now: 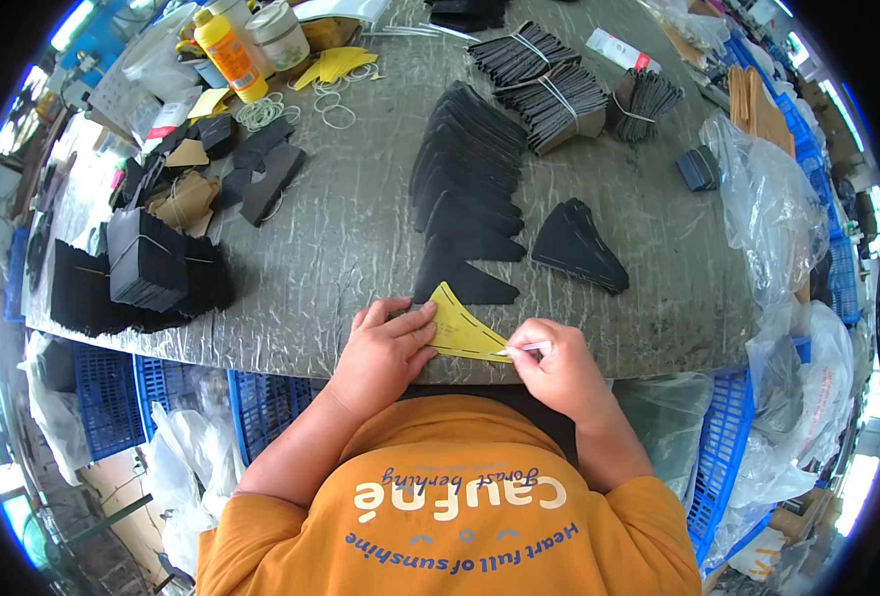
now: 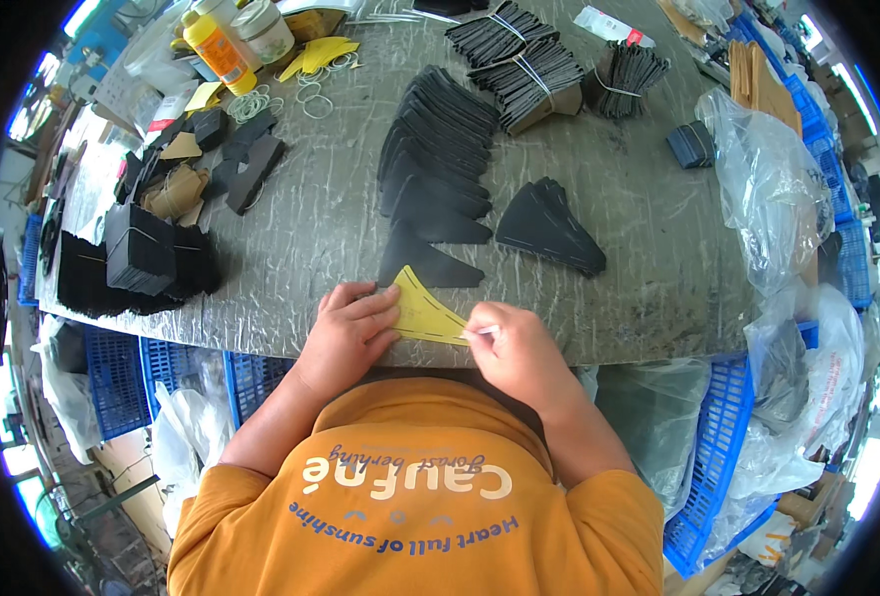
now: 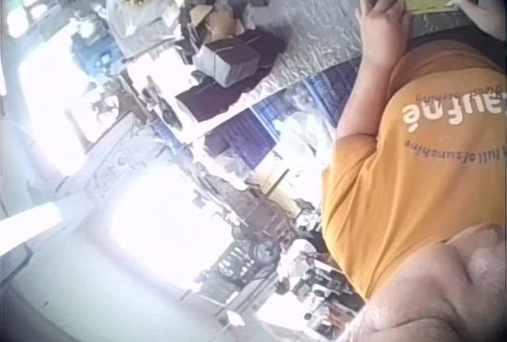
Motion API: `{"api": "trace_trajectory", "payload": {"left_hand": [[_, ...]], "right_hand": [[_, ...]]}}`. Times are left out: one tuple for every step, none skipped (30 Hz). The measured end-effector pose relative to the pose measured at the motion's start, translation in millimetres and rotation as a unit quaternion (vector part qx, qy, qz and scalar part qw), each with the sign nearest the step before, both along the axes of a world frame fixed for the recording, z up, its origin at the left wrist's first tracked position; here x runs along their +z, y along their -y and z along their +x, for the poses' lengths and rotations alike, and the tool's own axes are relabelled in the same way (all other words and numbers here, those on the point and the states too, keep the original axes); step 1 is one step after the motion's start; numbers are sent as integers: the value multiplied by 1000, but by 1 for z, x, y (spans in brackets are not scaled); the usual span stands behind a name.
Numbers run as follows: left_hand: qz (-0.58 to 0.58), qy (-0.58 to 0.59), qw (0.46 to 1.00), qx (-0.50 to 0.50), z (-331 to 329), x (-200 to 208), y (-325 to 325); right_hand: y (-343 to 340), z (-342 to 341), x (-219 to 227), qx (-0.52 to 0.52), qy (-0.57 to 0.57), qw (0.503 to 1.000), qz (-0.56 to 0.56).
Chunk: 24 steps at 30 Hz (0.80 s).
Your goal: Assembling and marking shoe upper components at a factory workbench.
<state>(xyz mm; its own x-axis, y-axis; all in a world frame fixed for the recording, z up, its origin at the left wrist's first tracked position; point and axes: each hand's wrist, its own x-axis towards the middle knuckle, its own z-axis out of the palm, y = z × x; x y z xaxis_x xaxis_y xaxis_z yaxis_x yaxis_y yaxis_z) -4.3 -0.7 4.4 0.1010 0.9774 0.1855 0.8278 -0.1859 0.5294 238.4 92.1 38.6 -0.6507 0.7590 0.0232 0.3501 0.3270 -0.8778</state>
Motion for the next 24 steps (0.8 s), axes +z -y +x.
{"api": "trace_trajectory", "payload": {"left_hand": [[3,-4,1000,-3,0,1,0],[7,-8,1000,-5,0,1,0],[7,-7,1000,-7,-1,1,0],[3,-9,1000,-5,-1,1,0],[-1,-12,1000,-3,-1,1,0],[0,-13,1000,-4,-1,0,-1],[0,-12,1000,-5,-1,0,0],[-1,-12,1000,-5,-1,0,0],[-1,-13,1000,-6,-1,1,0],[0,-13,1000,-6,0,1,-1],[1,-13,1000,-6,0,2,-1],[2,-15,1000,-6,0,1,-1],[-5,-12,1000,-4,0,0,0],[-12,-9,1000,-2,1,0,0],[-12,-10,1000,-1,1,0,0],[-12,-9,1000,-1,1,1,0],[-12,-9,1000,-3,1,1,0],[-13,-9,1000,-2,1,1,0],[-14,-8,1000,-2,1,1,0],[-16,-8,1000,-2,1,1,0],[-16,-8,1000,-2,1,1,0],[-15,-12,1000,-3,1,2,0],[-13,-16,1000,-3,1,3,0],[-14,-16,1000,-3,0,2,1]], "right_hand": [[-1,4,1,-1,2,1000,0],[-1,6,2,-2,7,1000,-3],[-2,7,2,-4,13,1000,-5],[-4,7,3,-5,13,1000,-5],[-5,5,4,5,5,1000,5],[-7,2,5,14,-4,1000,14],[-9,-3,4,14,-5,1000,15],[-11,-12,1,-15,-56,998,12],[-13,-20,-2,-45,-106,993,9],[-16,-28,-8,-46,-107,993,10],[-20,-37,-16,-41,-114,993,14],[-23,-46,-21,-35,-121,992,19],[-25,-53,-21,-19,-113,993,13],[-26,-57,-23,-19,-115,993,14],[-26,-61,-29,-23,-123,992,20],[-26,-64,-31,-28,-130,991,27],[-27,-65,-29,-28,-129,991,32],[-27,-65,-30,-27,-129,991,32],[-27,-65,-32,-26,-125,990,53],[-28,-64,-33,-25,-120,990,75],[-27,-63,-34,-26,-120,990,75],[-27,-59,-35,-17,-111,990,86],[-26,-53,-35,-9,-102,990,98],[-23,-48,-32,-8,-102,990,97]]}}
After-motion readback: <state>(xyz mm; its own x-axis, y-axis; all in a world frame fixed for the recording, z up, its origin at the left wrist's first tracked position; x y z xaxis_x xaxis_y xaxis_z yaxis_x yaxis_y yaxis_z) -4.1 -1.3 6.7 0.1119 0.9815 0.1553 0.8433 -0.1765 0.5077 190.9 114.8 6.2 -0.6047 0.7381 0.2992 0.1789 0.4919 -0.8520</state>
